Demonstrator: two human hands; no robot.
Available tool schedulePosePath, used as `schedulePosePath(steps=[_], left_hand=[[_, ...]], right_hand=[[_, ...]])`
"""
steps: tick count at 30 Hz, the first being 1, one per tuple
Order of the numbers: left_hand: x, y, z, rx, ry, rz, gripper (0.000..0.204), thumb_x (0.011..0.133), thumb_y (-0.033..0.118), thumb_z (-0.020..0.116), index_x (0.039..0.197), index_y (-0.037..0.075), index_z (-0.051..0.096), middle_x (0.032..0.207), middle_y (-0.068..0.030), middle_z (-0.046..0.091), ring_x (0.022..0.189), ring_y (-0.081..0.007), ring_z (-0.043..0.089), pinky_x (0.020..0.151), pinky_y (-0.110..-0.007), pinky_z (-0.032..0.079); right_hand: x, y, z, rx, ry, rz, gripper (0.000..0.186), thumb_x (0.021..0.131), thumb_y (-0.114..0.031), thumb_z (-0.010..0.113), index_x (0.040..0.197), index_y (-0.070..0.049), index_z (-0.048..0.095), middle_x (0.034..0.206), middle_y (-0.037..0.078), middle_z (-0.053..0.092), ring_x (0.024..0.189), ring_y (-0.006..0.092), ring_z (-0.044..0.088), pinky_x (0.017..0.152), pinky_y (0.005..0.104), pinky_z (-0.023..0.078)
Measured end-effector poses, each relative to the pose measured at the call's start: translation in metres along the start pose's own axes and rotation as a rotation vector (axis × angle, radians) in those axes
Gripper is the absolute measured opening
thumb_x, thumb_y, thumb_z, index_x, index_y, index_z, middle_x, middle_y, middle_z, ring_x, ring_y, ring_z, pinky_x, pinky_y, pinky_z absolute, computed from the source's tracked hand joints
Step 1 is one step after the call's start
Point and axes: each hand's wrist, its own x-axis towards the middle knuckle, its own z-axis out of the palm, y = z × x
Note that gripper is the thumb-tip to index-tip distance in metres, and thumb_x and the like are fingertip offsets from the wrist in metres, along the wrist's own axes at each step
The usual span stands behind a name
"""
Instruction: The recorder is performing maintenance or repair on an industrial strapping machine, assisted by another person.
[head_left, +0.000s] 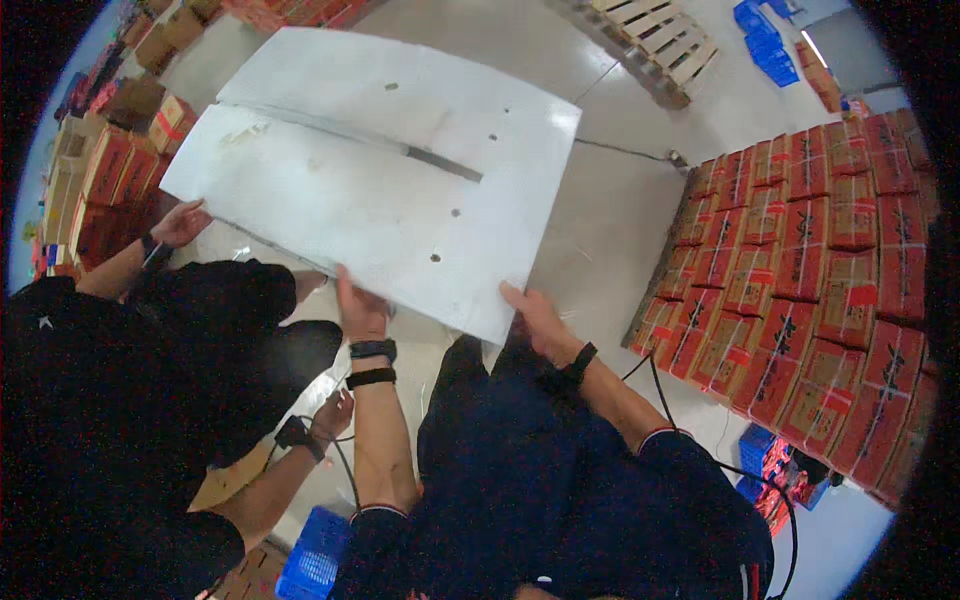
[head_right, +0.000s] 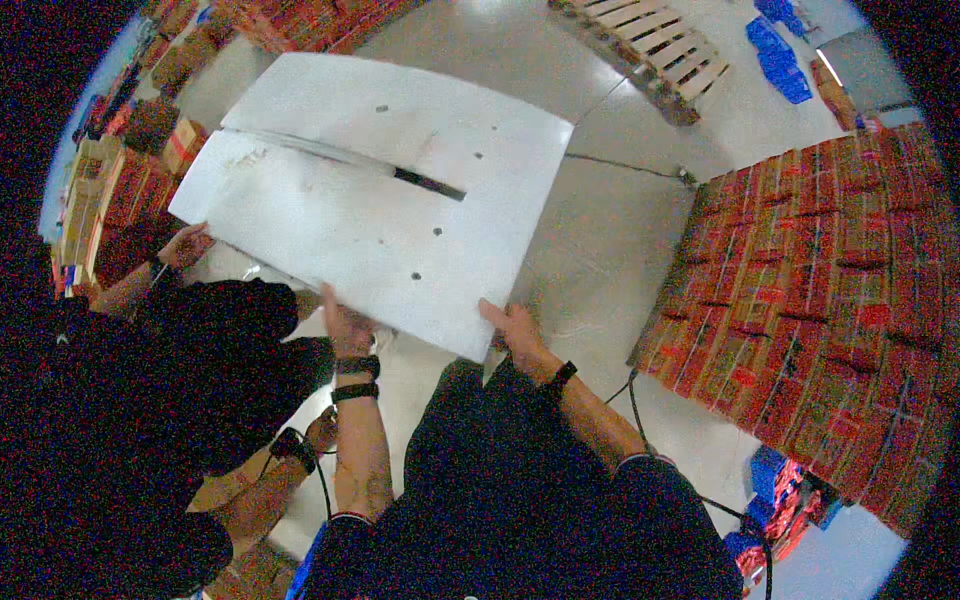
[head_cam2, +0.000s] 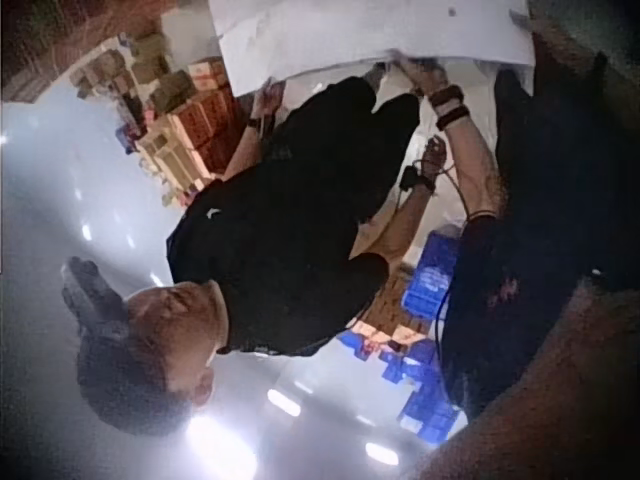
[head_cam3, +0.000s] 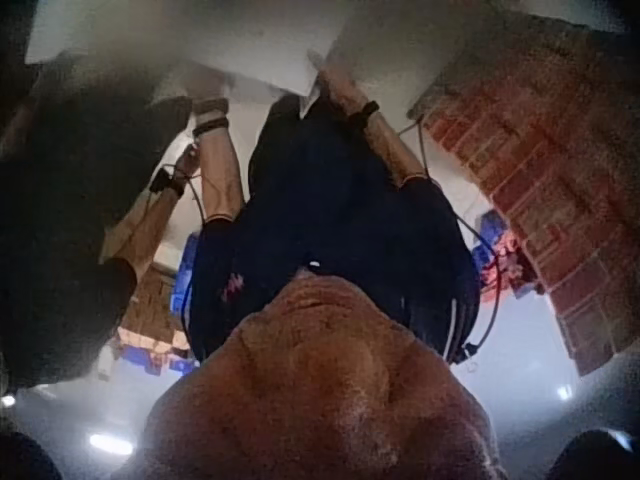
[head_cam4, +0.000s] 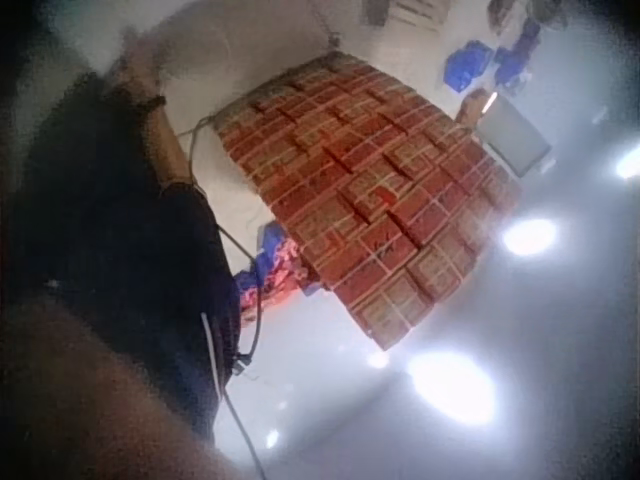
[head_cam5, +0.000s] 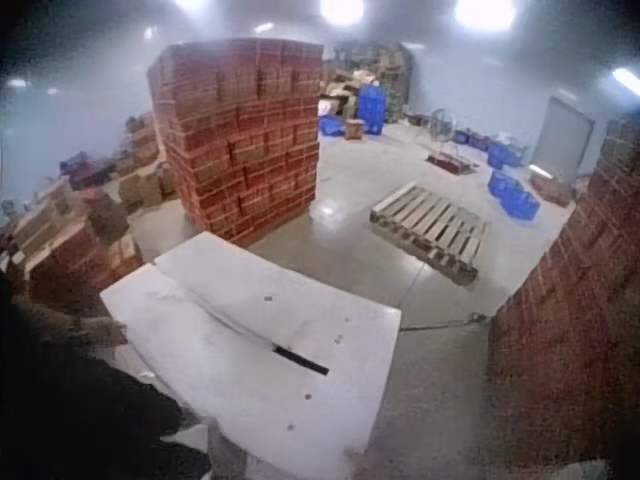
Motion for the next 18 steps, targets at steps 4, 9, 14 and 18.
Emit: schedulePosePath(steps=[4,9,14,18], left_hand=[[0.024,0.037,0.029,0.075,-0.037,0.082,0.038,0.09,0.027,0.054,0.118,0.002,0.049,0.113,-0.0092,0.057,0.105,-0.0238,0.054,0.09,-0.038,0.045],[0.009,0.06,0.089,0.164,0.014,0.157,0.037,0.086,0.021,0.058,0.117,0.0,0.049,0.111,-0.0098,0.057,0.104,-0.0239,0.054,0.091,-0.038,0.045],[0.005,0.099,0.146,0.295,-0.077,0.298,0.037,0.08,0.014,0.062,0.112,-0.001,0.051,0.109,-0.0101,0.054,0.102,-0.0239,0.054,0.089,-0.037,0.045],[0.014,0.111,0.214,0.36,-0.149,0.327,0.037,0.077,0.01,0.063,0.11,-0.001,0.052,0.105,-0.0089,0.055,0.099,-0.0241,0.054,0.089,-0.038,0.045]], right_hand=[[-0.02,-0.031,0.025,0.148,-0.14,-0.14,0.057,0.083,-0.04,0.063,0.116,0.004,0.047,0.102,0.01,0.058,0.083,0.0182,0.058,0.07,0.0312,0.048],[-0.049,-0.071,0.042,0.411,-0.23,-0.173,0.056,0.085,-0.032,0.061,0.125,0.003,0.042,0.114,0.013,0.056,0.101,0.0237,0.057,0.086,0.035,0.048],[-0.073,-0.121,0.062,0.692,-0.419,-0.239,0.051,0.085,-0.029,0.06,0.122,0.001,0.044,0.116,0.012,0.055,0.107,0.0245,0.054,0.092,0.0376,0.044],[-0.064,-0.143,0.049,-0.189,-0.062,-1.206,0.038,0.088,-0.025,0.054,0.119,-0.005,0.048,0.111,0.012,0.056,0.105,0.0224,0.055,0.092,0.0348,0.044]])
